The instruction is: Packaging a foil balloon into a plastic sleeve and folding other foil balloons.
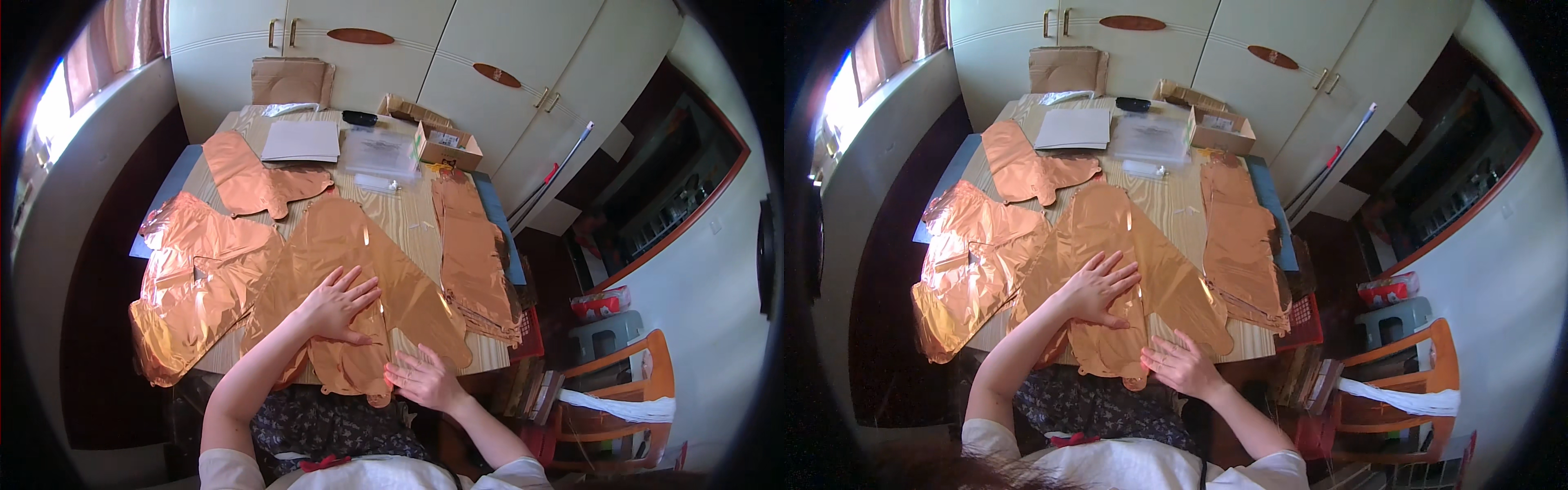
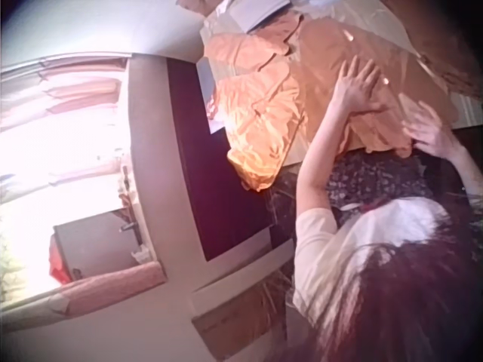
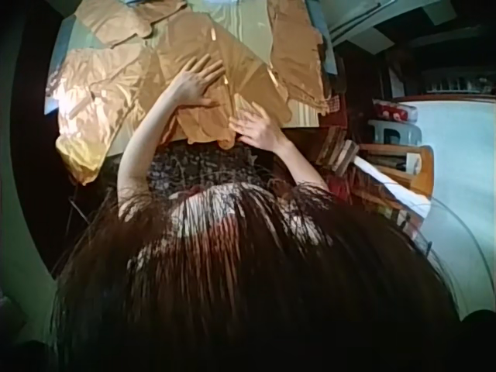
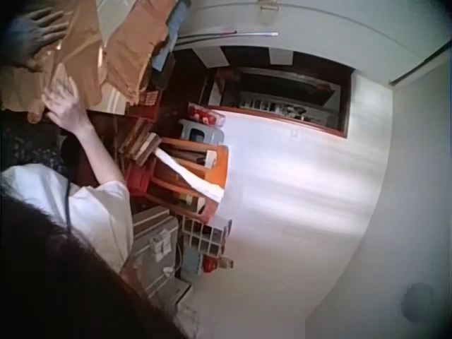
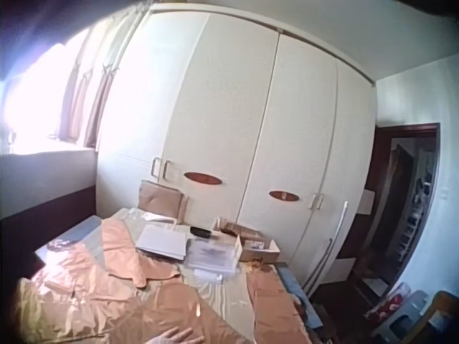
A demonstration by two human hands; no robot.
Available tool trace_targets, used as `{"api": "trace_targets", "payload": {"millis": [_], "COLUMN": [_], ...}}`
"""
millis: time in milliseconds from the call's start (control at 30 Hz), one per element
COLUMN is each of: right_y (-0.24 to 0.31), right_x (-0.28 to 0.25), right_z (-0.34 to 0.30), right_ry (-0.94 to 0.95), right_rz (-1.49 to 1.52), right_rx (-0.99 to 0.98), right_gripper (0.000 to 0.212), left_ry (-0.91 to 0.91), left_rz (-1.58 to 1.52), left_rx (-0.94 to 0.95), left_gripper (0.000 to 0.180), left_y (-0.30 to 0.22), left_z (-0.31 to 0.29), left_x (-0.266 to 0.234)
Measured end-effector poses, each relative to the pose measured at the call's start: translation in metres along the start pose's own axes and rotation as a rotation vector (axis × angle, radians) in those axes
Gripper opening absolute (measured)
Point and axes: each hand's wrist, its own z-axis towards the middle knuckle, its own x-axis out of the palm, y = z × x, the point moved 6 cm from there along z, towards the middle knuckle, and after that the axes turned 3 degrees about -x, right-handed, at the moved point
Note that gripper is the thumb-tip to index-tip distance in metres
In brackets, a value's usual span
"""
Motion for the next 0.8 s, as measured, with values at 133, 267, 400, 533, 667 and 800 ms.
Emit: {"api": "trace_targets", "payload": {"millis": [133, 267, 400, 533, 667, 800], "right_y": [0.012, 0.014, 0.017, 0.022, 0.013, -0.025], "right_x": [-0.002, 0.002, -0.004, -0.009, -0.009, -0.016], "right_z": [0.001, -0.008, -0.011, -0.007, -0.012, 0.002], "right_ry": [-0.231, -0.251, -0.261, -0.275, -0.271, -0.198], "right_rz": [-0.046, -0.05, -0.092, -0.126, 0.015, 0.11], "right_rx": [0.019, -0.009, -0.074, -0.132, -0.143, 0.045], "right_gripper": [0.015, 0.014, 0.013, 0.013, 0.016, 0.034], "left_ry": [-0.003, -0.005, 0.001, -0.003, 0.006, 0.01], "left_rz": [0.001, 0.003, 0.001, 0.001, 0.005, 0.017], "left_rx": [-0.001, 0.001, -0.009, -0.007, -0.004, -0.013], "left_gripper": [0.102, 0.101, 0.101, 0.101, 0.1, 0.1], "left_y": [0.0, 0.0, -0.001, -0.001, -0.004, -0.004], "left_z": [0.0, 0.0, -0.001, -0.001, 0.0, -0.001], "left_x": [0.001, 0.0, -0.002, -0.001, -0.003, -0.001]}}
